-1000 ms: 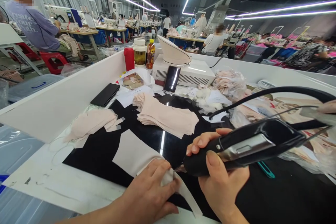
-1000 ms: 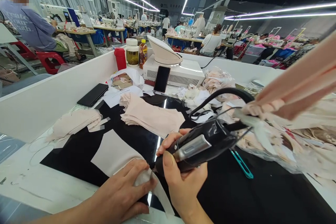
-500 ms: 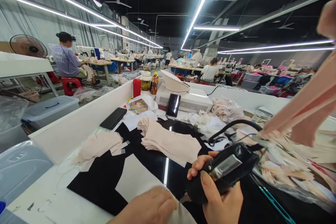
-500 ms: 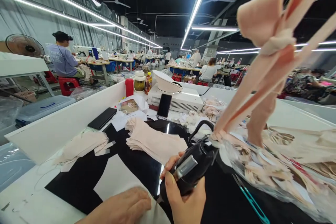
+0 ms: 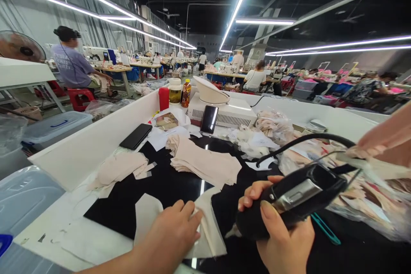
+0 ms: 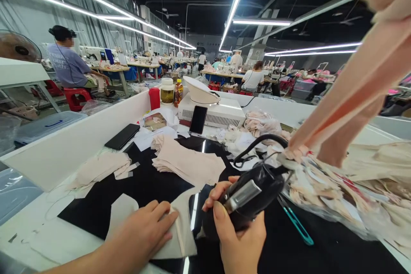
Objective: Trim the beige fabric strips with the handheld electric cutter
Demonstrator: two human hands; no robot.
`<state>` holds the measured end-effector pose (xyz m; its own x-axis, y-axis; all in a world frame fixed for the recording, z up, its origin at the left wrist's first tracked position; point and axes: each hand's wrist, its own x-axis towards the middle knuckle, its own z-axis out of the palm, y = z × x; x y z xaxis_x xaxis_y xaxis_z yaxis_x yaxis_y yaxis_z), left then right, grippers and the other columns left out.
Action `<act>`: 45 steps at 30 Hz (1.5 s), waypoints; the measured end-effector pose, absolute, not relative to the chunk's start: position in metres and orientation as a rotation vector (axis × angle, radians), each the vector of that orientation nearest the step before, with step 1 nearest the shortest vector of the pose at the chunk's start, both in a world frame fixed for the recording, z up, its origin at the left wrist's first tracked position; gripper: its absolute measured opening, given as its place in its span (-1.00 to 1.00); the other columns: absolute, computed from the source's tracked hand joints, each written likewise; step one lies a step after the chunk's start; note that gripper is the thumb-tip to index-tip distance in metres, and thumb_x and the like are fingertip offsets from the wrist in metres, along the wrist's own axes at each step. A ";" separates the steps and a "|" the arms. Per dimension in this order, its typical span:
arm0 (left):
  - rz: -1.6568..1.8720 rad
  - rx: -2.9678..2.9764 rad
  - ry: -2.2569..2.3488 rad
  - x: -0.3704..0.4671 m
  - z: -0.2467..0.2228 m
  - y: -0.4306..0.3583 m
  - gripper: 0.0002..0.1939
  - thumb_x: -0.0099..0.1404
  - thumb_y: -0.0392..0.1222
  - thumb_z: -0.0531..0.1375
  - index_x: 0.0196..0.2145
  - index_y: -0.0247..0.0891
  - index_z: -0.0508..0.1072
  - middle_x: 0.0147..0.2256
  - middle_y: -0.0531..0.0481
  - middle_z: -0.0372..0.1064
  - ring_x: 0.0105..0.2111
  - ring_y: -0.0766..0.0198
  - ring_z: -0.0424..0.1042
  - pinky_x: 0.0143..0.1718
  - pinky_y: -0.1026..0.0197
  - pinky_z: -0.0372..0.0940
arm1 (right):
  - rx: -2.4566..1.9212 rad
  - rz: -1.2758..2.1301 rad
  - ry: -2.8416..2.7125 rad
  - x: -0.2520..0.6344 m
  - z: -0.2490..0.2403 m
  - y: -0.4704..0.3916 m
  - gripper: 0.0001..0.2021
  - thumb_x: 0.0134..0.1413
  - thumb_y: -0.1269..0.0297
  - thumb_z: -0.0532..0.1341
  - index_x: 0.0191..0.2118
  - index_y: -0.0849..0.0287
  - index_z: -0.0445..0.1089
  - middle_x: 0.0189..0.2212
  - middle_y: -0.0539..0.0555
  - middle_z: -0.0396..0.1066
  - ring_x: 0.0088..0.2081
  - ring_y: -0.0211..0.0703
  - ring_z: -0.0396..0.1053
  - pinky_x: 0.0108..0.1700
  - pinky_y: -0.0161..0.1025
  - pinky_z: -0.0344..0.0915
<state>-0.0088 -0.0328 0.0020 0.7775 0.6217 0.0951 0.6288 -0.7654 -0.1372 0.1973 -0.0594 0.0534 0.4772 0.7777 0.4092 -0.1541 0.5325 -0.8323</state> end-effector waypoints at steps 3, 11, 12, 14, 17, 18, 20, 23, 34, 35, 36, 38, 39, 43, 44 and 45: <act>0.033 -2.817 -1.088 -0.007 0.017 -0.038 -0.67 0.49 -0.15 0.33 0.13 -0.30 0.49 -0.10 -0.10 0.51 -0.23 0.10 0.50 -0.25 0.10 0.45 | -0.775 0.649 -0.881 0.193 0.061 -0.068 -0.68 0.15 0.20 0.47 -0.03 0.01 0.43 -0.40 -0.05 0.44 -0.45 -0.21 0.43 -0.43 -0.20 0.52; -0.043 -2.781 -1.024 -0.015 0.020 -0.041 -0.69 0.46 -0.16 0.35 0.07 -0.36 0.52 -0.16 -0.11 0.51 -0.30 0.10 0.47 -0.31 0.09 0.42 | -0.740 0.653 -0.921 0.188 0.061 -0.078 -0.67 0.16 0.20 0.46 0.01 -0.02 0.45 -0.39 -0.06 0.43 -0.43 -0.21 0.42 -0.42 -0.23 0.52; -0.070 -2.764 -1.020 -0.016 0.018 -0.041 -0.69 0.45 -0.17 0.35 0.07 -0.37 0.52 -0.17 -0.11 0.51 -0.31 0.10 0.47 -0.33 0.09 0.41 | -0.734 0.646 -0.922 0.188 0.060 -0.078 -0.67 0.16 0.21 0.46 0.01 -0.02 0.45 -0.39 -0.06 0.43 -0.42 -0.21 0.43 -0.41 -0.23 0.52; -0.165 -2.727 -1.006 -0.016 0.016 -0.043 -0.70 0.47 -0.19 0.32 0.07 -0.39 0.51 -0.16 -0.13 0.51 -0.30 0.09 0.47 -0.34 0.09 0.40 | -0.728 0.642 -0.921 0.188 0.058 -0.076 -0.67 0.17 0.22 0.46 0.02 -0.02 0.45 -0.38 -0.06 0.44 -0.41 -0.22 0.43 -0.40 -0.23 0.53; -0.451 -2.685 -0.876 -0.013 0.014 -0.047 -0.82 0.55 -0.31 0.16 0.01 -0.42 0.49 -0.15 -0.17 0.51 -0.23 0.06 0.49 -0.27 0.07 0.41 | -0.726 0.648 -0.917 0.188 0.056 -0.074 -0.67 0.18 0.24 0.45 0.03 -0.01 0.45 -0.36 -0.06 0.45 -0.41 -0.23 0.44 -0.39 -0.25 0.53; -0.550 -2.705 -0.791 -0.011 0.014 -0.049 -0.81 0.56 -0.37 0.10 -0.02 -0.42 0.49 -0.16 -0.16 0.51 -0.21 0.07 0.50 -0.23 0.07 0.42 | -0.724 0.650 -0.917 0.188 0.056 -0.075 -0.67 0.19 0.25 0.46 0.03 -0.01 0.45 -0.36 -0.06 0.45 -0.40 -0.23 0.44 -0.38 -0.25 0.53; -0.697 -2.805 -0.606 -0.004 0.014 -0.051 -0.76 0.56 -0.46 0.02 -0.06 -0.40 0.49 -0.19 -0.12 0.50 -0.20 0.12 0.51 -0.17 0.11 0.43 | -0.720 0.655 -0.924 0.188 0.055 -0.075 -0.67 0.19 0.25 0.46 0.03 -0.01 0.45 -0.36 -0.06 0.45 -0.40 -0.24 0.45 -0.38 -0.26 0.54; -0.797 -2.977 -0.404 0.006 0.011 -0.053 -0.78 0.58 -0.45 0.04 -0.08 -0.37 0.49 -0.20 -0.07 0.50 -0.19 0.20 0.52 -0.13 0.20 0.44 | -0.720 0.655 -0.939 0.188 0.055 -0.077 -0.67 0.20 0.25 0.46 0.03 -0.01 0.44 -0.35 -0.06 0.45 -0.39 -0.24 0.45 -0.36 -0.26 0.54; -0.708 -3.009 -0.361 0.005 0.002 -0.040 -0.83 0.54 -0.47 0.14 0.01 -0.46 0.48 -0.14 -0.11 0.55 -0.10 0.20 0.53 0.08 0.19 0.44 | -0.714 0.646 -0.980 0.188 0.053 -0.078 -0.68 0.25 0.28 0.41 0.07 -0.02 0.42 -0.33 -0.05 0.44 -0.37 -0.22 0.46 -0.33 -0.24 0.54; -0.702 -3.023 -0.388 0.003 0.003 -0.039 -0.83 0.55 -0.45 0.13 0.02 -0.43 0.47 -0.14 -0.10 0.55 -0.10 0.19 0.53 0.07 0.18 0.44 | -0.712 0.646 -0.980 0.188 0.054 -0.078 -0.68 0.25 0.28 0.41 0.07 -0.02 0.43 -0.33 -0.05 0.44 -0.37 -0.23 0.46 -0.33 -0.24 0.54; -0.689 -3.037 -0.411 0.002 0.004 -0.038 -0.83 0.56 -0.44 0.13 0.03 -0.41 0.47 -0.13 -0.10 0.54 -0.09 0.19 0.53 0.06 0.18 0.44 | -0.710 0.648 -0.981 0.188 0.054 -0.079 -0.68 0.25 0.28 0.42 0.07 -0.02 0.43 -0.33 -0.05 0.44 -0.37 -0.23 0.46 -0.33 -0.24 0.54; -0.670 -3.049 -0.447 0.001 0.004 -0.038 -0.83 0.58 -0.39 0.13 0.06 -0.38 0.46 -0.12 -0.10 0.53 -0.08 0.18 0.52 0.05 0.17 0.44 | -0.707 0.652 -0.981 0.188 0.054 -0.079 -0.68 0.25 0.27 0.42 0.07 -0.02 0.43 -0.33 -0.05 0.44 -0.37 -0.23 0.45 -0.33 -0.24 0.54; -0.662 -3.046 -0.456 0.001 0.003 -0.039 -0.83 0.58 -0.37 0.14 0.07 -0.38 0.46 -0.12 -0.10 0.52 -0.08 0.18 0.52 0.04 0.17 0.44 | -0.708 0.651 -0.981 0.188 0.054 -0.079 -0.68 0.25 0.26 0.42 0.07 -0.02 0.43 -0.33 -0.05 0.43 -0.37 -0.22 0.45 -0.34 -0.23 0.55; -0.586 -2.995 -0.453 0.002 0.000 -0.040 -0.79 0.59 -0.25 0.19 0.09 -0.40 0.46 -0.10 -0.11 0.51 -0.08 0.16 0.49 0.02 0.15 0.42 | -0.738 0.626 -0.975 0.188 0.055 -0.078 -0.68 0.22 0.24 0.42 0.05 -0.01 0.43 -0.35 -0.05 0.42 -0.39 -0.20 0.44 -0.36 -0.21 0.54; -0.556 -2.978 -0.443 0.002 0.000 -0.040 -0.78 0.58 -0.24 0.20 0.09 -0.41 0.46 -0.10 -0.11 0.51 -0.09 0.16 0.49 0.02 0.15 0.41 | -0.747 0.621 -0.974 0.188 0.055 -0.078 -0.68 0.21 0.24 0.42 0.05 -0.01 0.43 -0.36 -0.05 0.42 -0.40 -0.20 0.43 -0.37 -0.20 0.54; -0.526 -2.965 -0.435 0.002 0.000 -0.041 -0.77 0.58 -0.23 0.21 0.08 -0.42 0.47 -0.10 -0.10 0.51 -0.09 0.17 0.48 0.02 0.15 0.41 | -0.754 0.617 -0.971 0.188 0.055 -0.078 -0.67 0.21 0.23 0.43 0.05 -0.02 0.43 -0.37 -0.05 0.42 -0.40 -0.19 0.43 -0.38 -0.19 0.53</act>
<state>0.0024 -0.0406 0.0004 0.8996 0.2609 0.3503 0.2952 -0.9543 -0.0473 0.1884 -0.0780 0.0552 0.4365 0.7518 0.4943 -0.1282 0.5958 -0.7929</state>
